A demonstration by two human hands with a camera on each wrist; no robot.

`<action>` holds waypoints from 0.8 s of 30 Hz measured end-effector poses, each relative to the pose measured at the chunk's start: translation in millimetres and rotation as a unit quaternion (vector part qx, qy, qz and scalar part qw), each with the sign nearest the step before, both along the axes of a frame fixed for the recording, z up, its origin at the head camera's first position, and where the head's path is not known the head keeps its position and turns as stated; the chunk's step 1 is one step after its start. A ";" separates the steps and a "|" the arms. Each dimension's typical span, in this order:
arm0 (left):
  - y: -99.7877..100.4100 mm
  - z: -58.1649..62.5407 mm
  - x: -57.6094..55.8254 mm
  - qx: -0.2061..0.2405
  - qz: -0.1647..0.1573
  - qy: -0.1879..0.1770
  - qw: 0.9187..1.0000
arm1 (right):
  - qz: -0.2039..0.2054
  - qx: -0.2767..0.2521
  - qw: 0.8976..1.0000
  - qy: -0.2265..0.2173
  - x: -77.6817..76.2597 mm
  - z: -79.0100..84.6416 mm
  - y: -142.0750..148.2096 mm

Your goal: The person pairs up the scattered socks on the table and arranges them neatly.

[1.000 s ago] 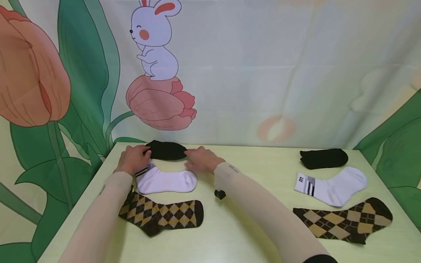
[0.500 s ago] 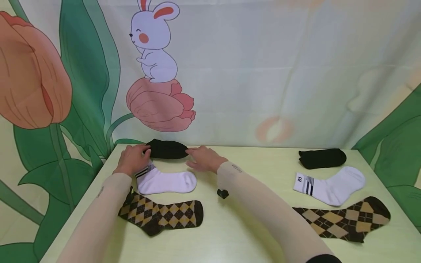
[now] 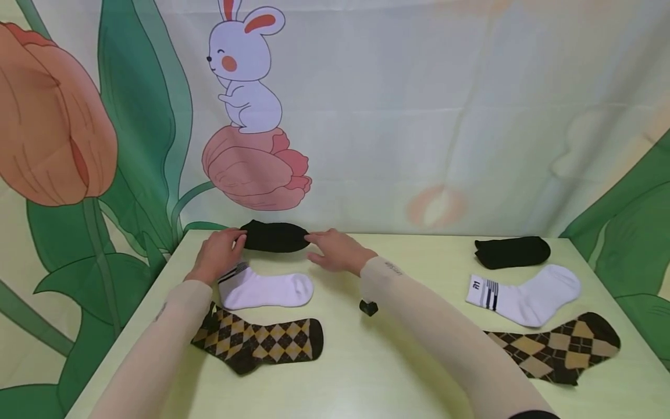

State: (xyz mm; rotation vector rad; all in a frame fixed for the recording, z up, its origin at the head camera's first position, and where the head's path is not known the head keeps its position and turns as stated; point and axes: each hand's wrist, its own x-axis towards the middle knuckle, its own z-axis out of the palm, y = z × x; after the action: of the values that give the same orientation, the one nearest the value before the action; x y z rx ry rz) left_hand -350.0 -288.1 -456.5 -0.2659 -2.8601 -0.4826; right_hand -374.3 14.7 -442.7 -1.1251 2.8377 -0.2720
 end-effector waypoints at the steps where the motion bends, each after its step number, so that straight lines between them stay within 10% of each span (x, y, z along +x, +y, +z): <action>1: 1.5 0.6 0.7 0.003 -0.004 0.003 1.000 | 0.001 -0.003 1.000 0.000 0.8 1.0 1.8; 24: 31.4 8.6 22.3 0.067 -0.037 0.077 0.994 | -0.012 -0.139 0.989 0.046 16.3 6.3 36.6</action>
State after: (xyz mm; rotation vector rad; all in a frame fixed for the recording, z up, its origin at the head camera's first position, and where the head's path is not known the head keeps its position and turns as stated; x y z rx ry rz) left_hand -327.7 -256.7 -447.9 -0.3689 -2.6621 -0.6355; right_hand -358.0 51.4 -436.5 -1.1783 2.9633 -0.6504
